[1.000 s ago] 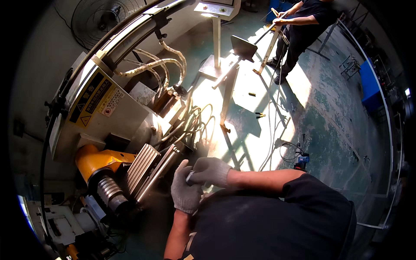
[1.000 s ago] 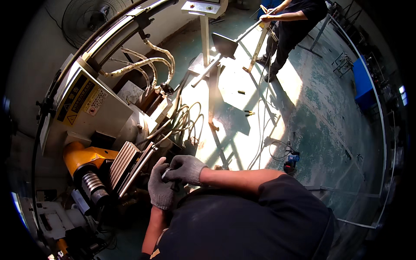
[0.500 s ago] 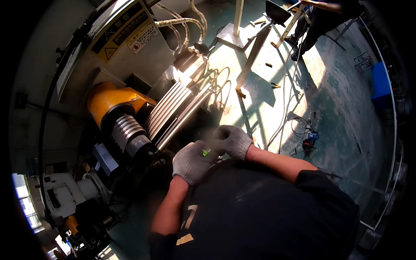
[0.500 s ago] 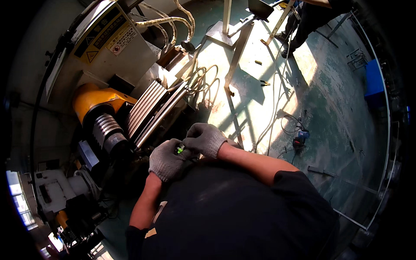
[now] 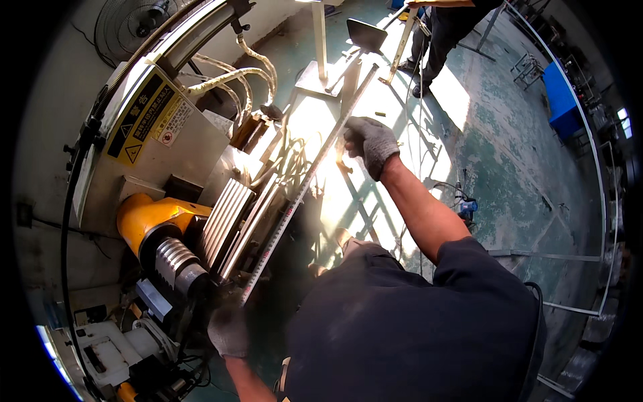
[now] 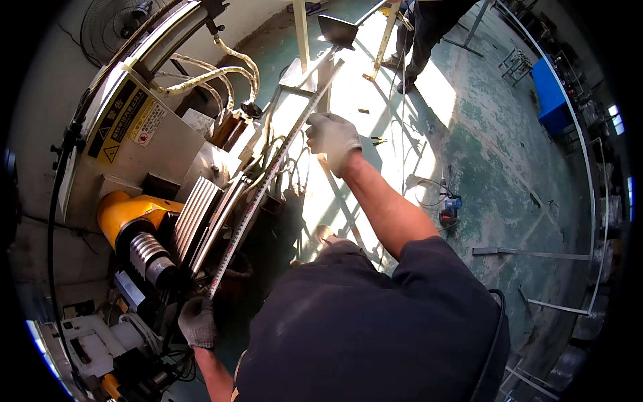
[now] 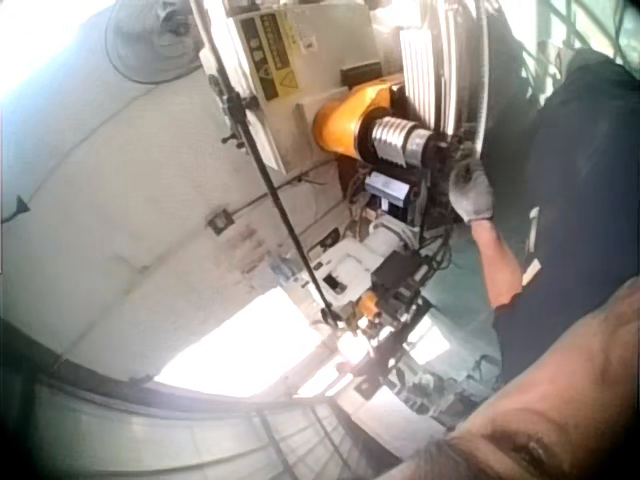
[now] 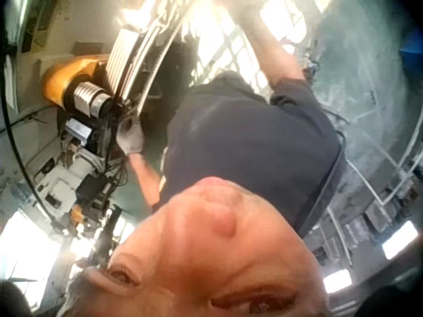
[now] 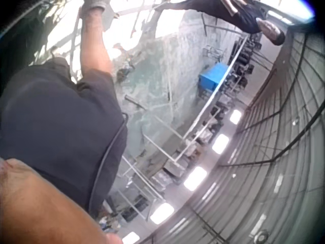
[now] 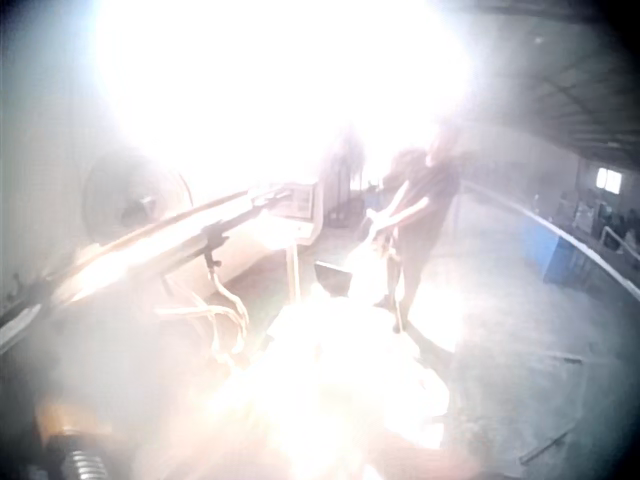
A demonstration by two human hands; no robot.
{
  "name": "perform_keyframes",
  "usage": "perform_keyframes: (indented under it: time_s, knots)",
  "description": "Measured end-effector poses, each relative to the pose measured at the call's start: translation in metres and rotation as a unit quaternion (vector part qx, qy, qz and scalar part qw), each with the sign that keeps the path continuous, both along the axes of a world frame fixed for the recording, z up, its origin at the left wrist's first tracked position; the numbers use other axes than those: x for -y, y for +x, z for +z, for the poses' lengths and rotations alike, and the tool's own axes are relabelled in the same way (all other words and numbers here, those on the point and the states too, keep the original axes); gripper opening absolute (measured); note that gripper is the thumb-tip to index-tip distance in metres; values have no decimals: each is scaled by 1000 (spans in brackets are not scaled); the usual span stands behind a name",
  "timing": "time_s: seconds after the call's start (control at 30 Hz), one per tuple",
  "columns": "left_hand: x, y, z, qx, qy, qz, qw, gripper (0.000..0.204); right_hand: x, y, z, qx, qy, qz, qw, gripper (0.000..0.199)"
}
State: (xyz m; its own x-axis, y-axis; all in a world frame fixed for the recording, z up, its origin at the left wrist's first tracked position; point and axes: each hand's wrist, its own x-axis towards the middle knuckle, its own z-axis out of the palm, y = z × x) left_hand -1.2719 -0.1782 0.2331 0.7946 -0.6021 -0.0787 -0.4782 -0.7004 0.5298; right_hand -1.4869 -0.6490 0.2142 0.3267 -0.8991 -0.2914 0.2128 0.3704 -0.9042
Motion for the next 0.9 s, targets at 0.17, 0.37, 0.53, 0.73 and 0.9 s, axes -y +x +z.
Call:
perform_keyframes:
  time_s: [0.17, 0.37, 0.53, 0.73, 0.9]
  knots:
    - [32, 2, -5, 58, 66, -43, 995, 22, -36, 36, 2, 36, 20, 58, 997, 28]
    - [39, 4, -5, 65, 94, -32, 993, 22, -16, 48, 7, 19, 7, 76, 997, 30]
    - [57, -7, 27, 97, 8, 23, 995, 17, 58, 53, -25, -13, 37, 47, 998, 27]
    - [34, 14, 34, 215, 104, -3, 971, 21, 96, 70, -25, -13, 27, 79, 996, 22]
    - [34, 55, 0, 168, 120, 32, 978, 32, 144, 54, -54, -26, 26, 67, 997, 26]
